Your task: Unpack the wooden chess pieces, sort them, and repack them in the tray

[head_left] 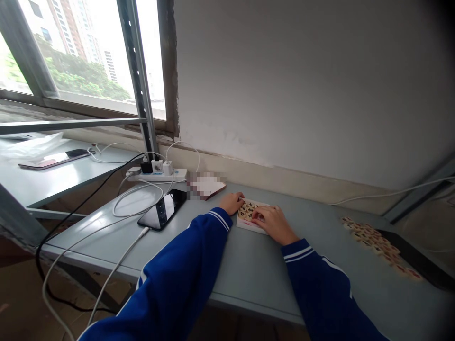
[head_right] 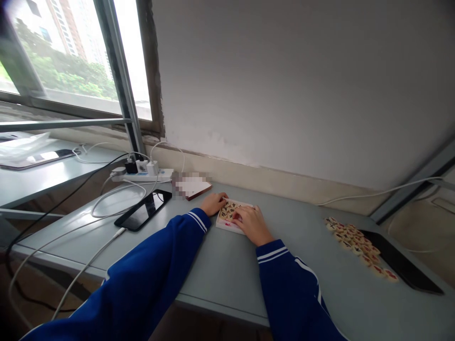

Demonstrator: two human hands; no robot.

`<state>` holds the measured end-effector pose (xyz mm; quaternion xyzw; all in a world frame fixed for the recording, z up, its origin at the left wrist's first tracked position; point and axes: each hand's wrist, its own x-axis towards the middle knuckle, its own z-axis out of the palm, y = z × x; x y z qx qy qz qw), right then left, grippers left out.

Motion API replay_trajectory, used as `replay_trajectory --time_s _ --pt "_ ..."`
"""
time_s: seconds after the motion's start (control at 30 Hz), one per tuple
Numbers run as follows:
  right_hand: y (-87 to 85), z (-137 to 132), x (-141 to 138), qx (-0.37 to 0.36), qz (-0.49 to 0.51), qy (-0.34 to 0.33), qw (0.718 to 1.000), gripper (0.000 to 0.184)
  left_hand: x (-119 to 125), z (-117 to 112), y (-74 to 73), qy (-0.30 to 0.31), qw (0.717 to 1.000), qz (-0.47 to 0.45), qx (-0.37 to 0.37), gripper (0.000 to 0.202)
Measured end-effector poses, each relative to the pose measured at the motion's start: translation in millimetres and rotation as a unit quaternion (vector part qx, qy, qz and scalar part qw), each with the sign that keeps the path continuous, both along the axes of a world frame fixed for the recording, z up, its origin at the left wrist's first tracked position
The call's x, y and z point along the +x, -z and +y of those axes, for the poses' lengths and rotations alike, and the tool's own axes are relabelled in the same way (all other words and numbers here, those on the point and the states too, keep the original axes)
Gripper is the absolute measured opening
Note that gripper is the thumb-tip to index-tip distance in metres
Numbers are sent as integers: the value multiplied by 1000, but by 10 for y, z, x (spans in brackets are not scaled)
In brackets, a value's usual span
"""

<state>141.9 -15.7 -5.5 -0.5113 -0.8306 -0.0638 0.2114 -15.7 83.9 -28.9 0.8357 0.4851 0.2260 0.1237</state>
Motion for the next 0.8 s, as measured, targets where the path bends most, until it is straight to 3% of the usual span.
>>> replay_trajectory --time_s 0.3,0.4,0.57,0.7,0.8 --pt "-23 -21 15 -24 31 -1 999 12 3 -4 -4 1 1000 7 7 28" --pt "-64 9 117 -12 37 33 999 17 0 -14 -18 -1 1000 8 4 28" --pt "-54 96 670 73 31 226 971 19 -8 -5 -37 14 1000 -2 -12 27" --pt "151 7 1330 123 7 412 903 23 -14 39 -30 19 1000 3 -12 28" --pt "318 -153 1713 149 2 490 859 29 -19 38 -27 14 1000 3 -10 29"
